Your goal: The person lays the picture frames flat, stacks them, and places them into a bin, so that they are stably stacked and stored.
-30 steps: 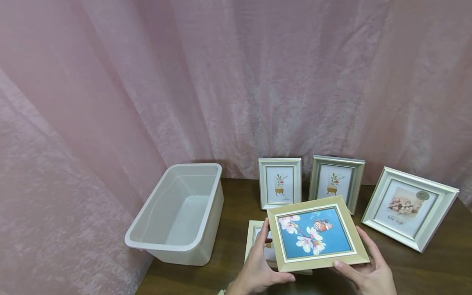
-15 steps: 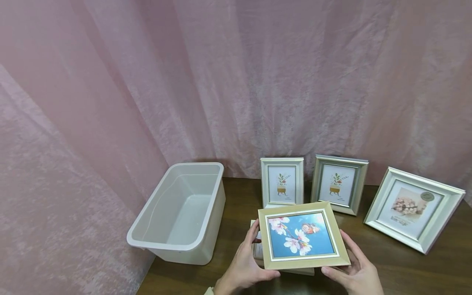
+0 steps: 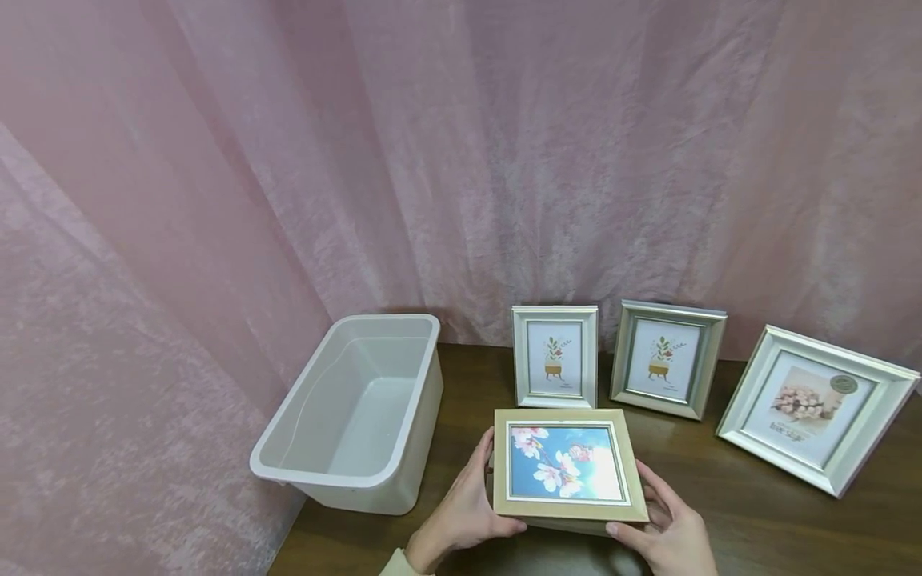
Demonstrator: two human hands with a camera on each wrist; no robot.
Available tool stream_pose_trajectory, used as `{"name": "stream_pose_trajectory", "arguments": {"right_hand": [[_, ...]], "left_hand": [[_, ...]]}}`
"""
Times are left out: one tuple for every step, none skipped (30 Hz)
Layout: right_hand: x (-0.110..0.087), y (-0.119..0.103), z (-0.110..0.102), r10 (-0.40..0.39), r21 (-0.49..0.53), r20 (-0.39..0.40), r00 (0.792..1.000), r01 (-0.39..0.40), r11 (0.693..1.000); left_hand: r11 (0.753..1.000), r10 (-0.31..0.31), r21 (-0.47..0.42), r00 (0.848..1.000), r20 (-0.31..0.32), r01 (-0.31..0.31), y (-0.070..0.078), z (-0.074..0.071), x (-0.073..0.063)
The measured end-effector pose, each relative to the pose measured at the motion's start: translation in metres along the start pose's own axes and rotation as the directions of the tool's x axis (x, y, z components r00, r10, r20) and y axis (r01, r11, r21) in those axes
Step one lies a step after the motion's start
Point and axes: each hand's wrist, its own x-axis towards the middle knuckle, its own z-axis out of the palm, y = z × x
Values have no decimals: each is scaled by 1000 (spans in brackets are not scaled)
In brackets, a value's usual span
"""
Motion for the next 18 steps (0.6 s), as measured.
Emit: {"name": "stream_pose_trajectory", "arguments": {"right_hand": [[1,1,2,-17,-2,-2,1000,17,1000],[2,3,4,-39,-7,-2,999,39,999],[3,5,6,-50,-10,-2,999,50,999],[4,6,7,-58,-10,-1,998,58,998],[4,7,8,-63,-11,2,998,63,998],[5,9,10,-65,-10,6,998,65,998],[6,10,11,-63,-7,11,998,63,998],[7,11,12,-61,-4,15,998,61,998],[7,12,13,-52,1,18,998,52,999],[8,13,14,-43,4,21,999,42,999],[9,14,15,-36,4,24,999,36,999],[10,14,16,-31,2,23,999,31,1000],[11,15,16,-27,-3,24,999,27,1000],[12,15,17,-23,-11,26,999,23,1000],[13,16,18,-17,-23,30,999,18,1000],[14,16,18,-12,-37,32,999,13,999],[15,16,19,-7,-51,34,999,8,999],[16,16,20,-1,-66,36,999,3,998]], "left_hand": [[1000,3,14,1000,5,-3,-1,-1,1],[999,11,31,1000,9,-11,-3,-1,1],[999,19,48,1000,13,-20,-4,-2,2],[998,26,62,1000,17,-27,-6,-2,3],[996,32,79,999,19,-34,-8,-3,4],[995,31,97,999,22,-33,-9,-3,5],[993,29,114,999,24,-31,-11,-3,5],[991,22,129,999,25,-25,-12,-4,6],[990,13,140,1000,26,-16,-13,-4,6],[989,3,145,1000,29,-8,-14,-4,7],[989,-2,147,999,33,-3,-15,-5,8],[989,-9,146,999,36,4,-16,-5,8],[990,-11,144,999,39,6,-16,-6,9],[990,-15,143,999,44,8,-17,-6,10],[990,-15,141,999,48,8,-18,-7,11],[990,-18,143,998,53,10,-18,-7,11],[989,-21,146,998,56,12,-19,-7,11],[989,-27,150,998,61,18,-20,-7,12]]}}
